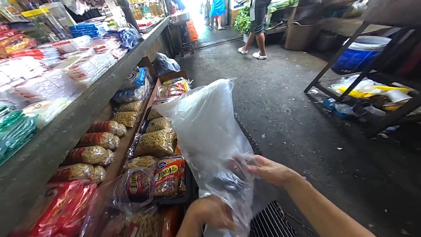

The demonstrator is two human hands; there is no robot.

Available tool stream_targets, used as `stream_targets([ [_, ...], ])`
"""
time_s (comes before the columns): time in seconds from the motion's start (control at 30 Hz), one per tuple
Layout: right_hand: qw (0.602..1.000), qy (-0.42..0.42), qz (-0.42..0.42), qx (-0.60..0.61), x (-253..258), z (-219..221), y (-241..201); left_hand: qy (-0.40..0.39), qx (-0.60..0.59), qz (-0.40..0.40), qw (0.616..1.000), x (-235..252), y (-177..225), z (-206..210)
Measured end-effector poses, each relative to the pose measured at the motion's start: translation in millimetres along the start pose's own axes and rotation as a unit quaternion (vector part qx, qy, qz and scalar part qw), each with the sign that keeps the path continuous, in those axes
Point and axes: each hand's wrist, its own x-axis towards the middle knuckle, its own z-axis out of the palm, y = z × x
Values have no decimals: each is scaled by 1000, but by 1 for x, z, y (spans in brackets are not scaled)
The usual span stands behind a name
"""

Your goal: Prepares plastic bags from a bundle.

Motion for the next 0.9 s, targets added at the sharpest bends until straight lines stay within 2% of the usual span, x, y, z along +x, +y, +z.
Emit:
stream_targets([
  [0.03,995,-48,-67,61,-2,4,3,-60,66,-49,995,6,15,2],
  [0.07,984,-93,-122,87,-7,10,1,-81,98,-70,989,12,18,5],
  [0.1,973,-138,-163,84,-16,12,-3,-51,106,-55,992,16,9,7],
  [0.13,962,-190,-190,51,-27,10,-7,22,85,5,996,18,-9,6],
  [0.2,934,-288,-188,-102,-50,-1,-20,139,2,121,983,16,-44,-12],
  [0.23,920,-293,-165,-203,-62,-5,-25,177,-31,140,974,9,-53,-26],
  [0.3,897,-207,-82,-381,-87,-11,-24,245,-69,112,961,-13,-52,-50],
  [0.37,900,-95,-12,-425,-105,-21,-31,283,-67,115,950,-36,-41,-65],
  [0.4,904,-44,-13,-425,-109,-28,-42,285,-54,134,948,-44,-34,-68],
  [0.43,903,19,-45,-428,-111,-36,-57,276,-37,160,947,-51,-25,-70],
  [0.5,865,170,-184,-435,-108,-51,-82,249,20,211,945,-57,-4,-68],
  [0.53,853,218,-255,-399,-100,-55,-95,243,51,238,939,-57,7,-65],
  [0.57,852,224,-316,-352,-89,-53,-109,238,83,271,929,-57,17,-63],
  [0.63,877,114,-357,-302,-63,-32,-132,241,168,323,900,-56,37,-58],
  [0.67,888,34,-332,-315,-49,-18,-136,245,210,336,885,-57,47,-55],
  [0.77,880,-158,-216,-393,-5,19,-123,258,278,372,847,-60,68,-47],
  [0.83,887,-205,-182,-371,10,32,-109,309,267,348,844,-68,76,-45],
  [0.9,903,-159,-211,-339,10,35,-102,410,215,267,845,-81,82,-44],
])
